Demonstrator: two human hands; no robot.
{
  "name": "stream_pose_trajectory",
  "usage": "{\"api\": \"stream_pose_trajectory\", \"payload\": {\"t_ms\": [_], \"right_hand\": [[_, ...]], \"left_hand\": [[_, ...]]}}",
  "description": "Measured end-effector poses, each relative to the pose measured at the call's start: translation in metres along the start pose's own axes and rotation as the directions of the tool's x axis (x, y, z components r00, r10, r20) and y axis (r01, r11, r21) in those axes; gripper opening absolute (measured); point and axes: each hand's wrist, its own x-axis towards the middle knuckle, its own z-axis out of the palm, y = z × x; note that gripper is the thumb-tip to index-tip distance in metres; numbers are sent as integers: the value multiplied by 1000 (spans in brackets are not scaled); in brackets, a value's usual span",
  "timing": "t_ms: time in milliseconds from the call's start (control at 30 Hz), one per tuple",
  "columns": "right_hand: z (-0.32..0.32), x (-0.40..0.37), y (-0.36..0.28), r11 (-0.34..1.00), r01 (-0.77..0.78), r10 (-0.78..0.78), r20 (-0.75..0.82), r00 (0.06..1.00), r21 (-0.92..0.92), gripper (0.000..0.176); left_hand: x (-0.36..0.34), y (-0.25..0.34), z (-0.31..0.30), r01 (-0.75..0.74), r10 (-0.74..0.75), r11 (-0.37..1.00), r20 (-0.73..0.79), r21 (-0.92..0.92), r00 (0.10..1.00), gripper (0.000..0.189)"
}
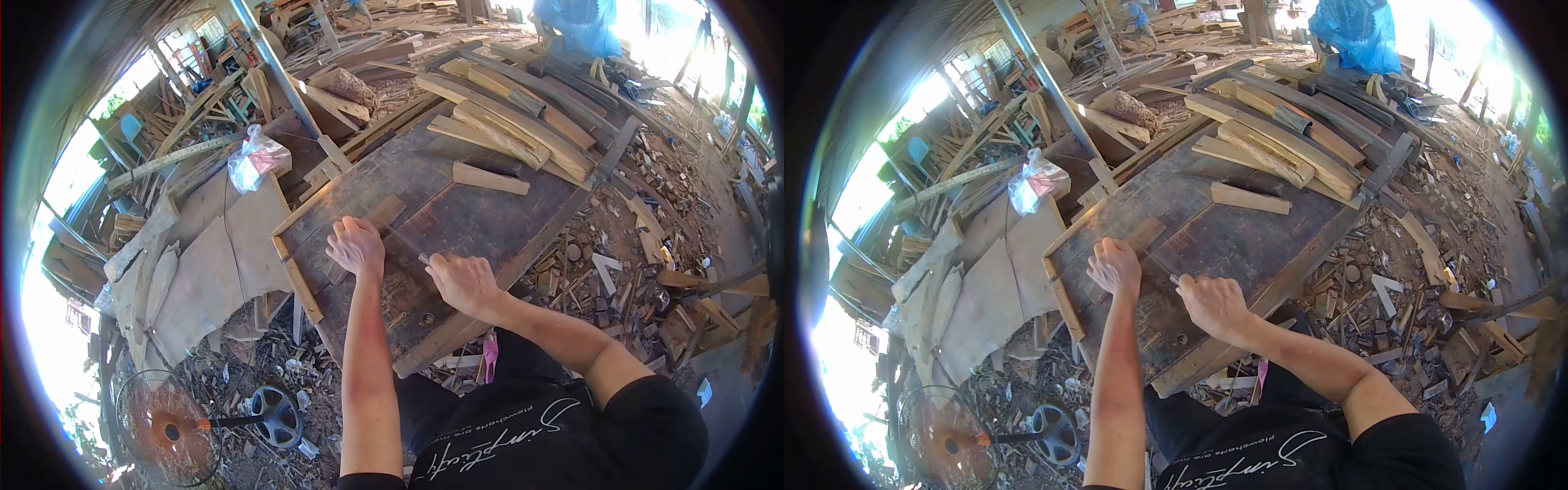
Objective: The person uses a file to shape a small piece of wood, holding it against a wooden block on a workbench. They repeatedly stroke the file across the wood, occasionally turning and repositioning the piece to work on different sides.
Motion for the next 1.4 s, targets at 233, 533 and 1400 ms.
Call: {"api": "stream_pose_trajectory", "payload": {"t_ms": [233,533,1400], "right_hand": [[12,28,36,993,-111,108,-67,992,-43,23],[21,38,57,978,-186,178,-93,980,-89,23],[26,50,31,989,58,-33,-187,982,135,16]], "left_hand": [[-13,-12,-5,-166,167,986,24,-36,986,36],[-57,-16,-41,-382,385,909,-13,-170,923,44],[-3,-22,-28,-283,339,934,286,-218,896,43]]}}
